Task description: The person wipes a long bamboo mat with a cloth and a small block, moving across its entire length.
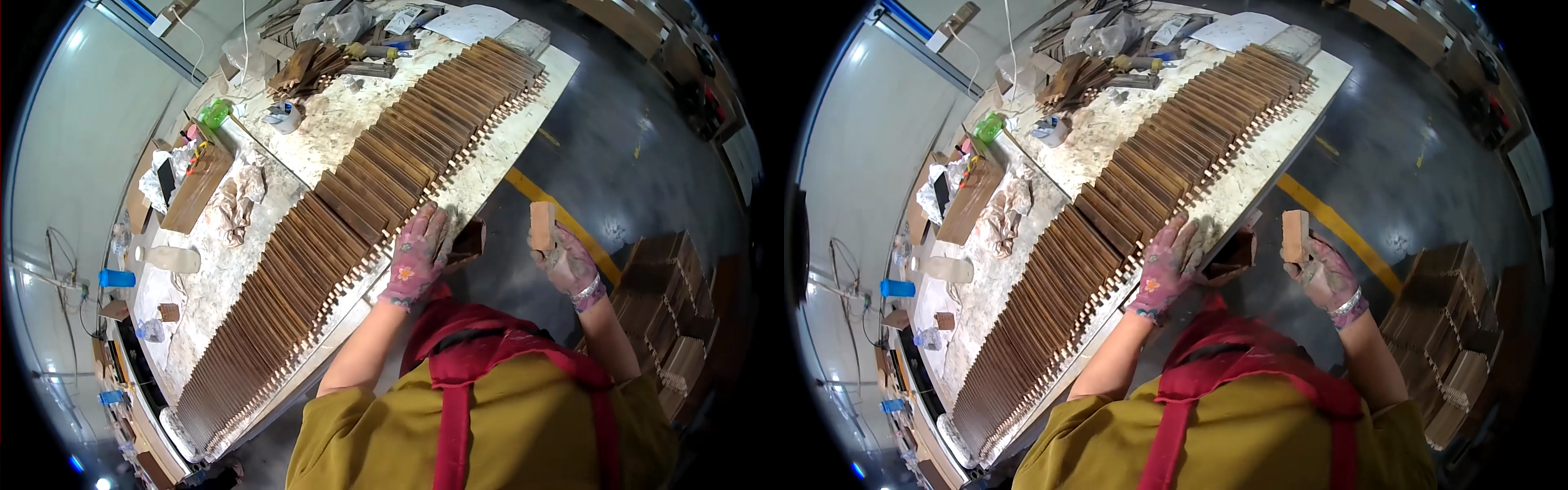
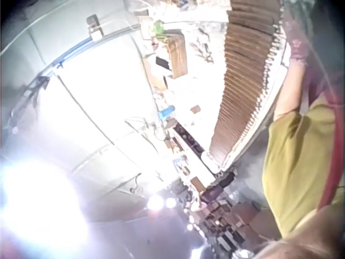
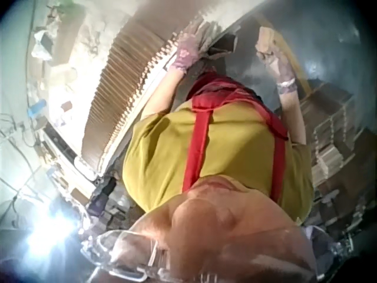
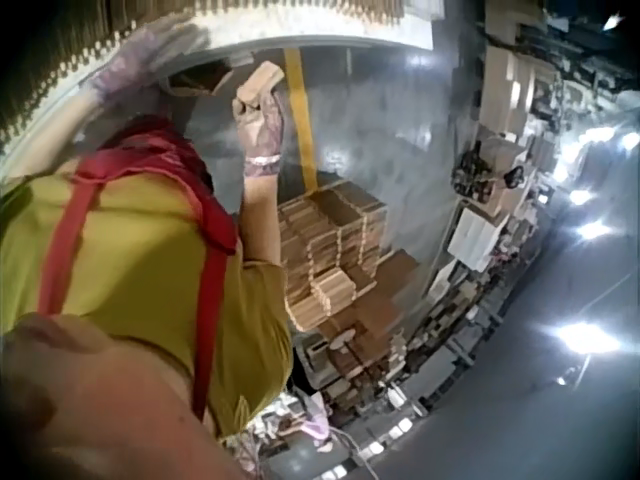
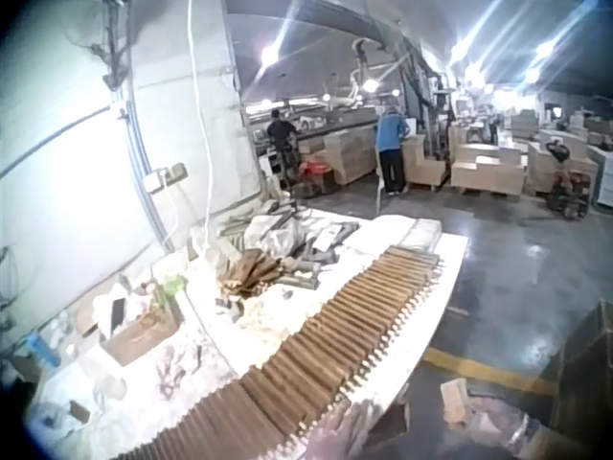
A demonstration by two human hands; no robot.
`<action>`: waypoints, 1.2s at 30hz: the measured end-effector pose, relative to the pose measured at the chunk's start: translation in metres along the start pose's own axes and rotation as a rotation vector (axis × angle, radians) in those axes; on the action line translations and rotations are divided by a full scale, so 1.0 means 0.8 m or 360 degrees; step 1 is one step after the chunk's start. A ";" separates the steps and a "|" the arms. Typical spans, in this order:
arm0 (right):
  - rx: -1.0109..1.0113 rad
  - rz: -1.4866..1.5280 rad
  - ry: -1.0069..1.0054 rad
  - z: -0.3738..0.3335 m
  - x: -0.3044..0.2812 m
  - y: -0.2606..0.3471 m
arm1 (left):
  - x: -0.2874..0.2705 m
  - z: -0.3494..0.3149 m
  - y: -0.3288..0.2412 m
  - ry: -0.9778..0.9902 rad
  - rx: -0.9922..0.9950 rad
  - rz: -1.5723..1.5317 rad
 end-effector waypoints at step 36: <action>-0.0065 -0.3355 0.2941 0.438 0.317 -0.079 | 0.127 0.088 -0.025 -0.0705 -0.2196 -0.0967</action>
Point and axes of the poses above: each hand's wrist, its own z-axis towards the middle knuckle, its own x-axis out of the palm, y = z × x, the point moved 6 cm from there along z, towards the middle knuckle, and after that the axes turned 14 degrees about z, right-handed, at the moved point
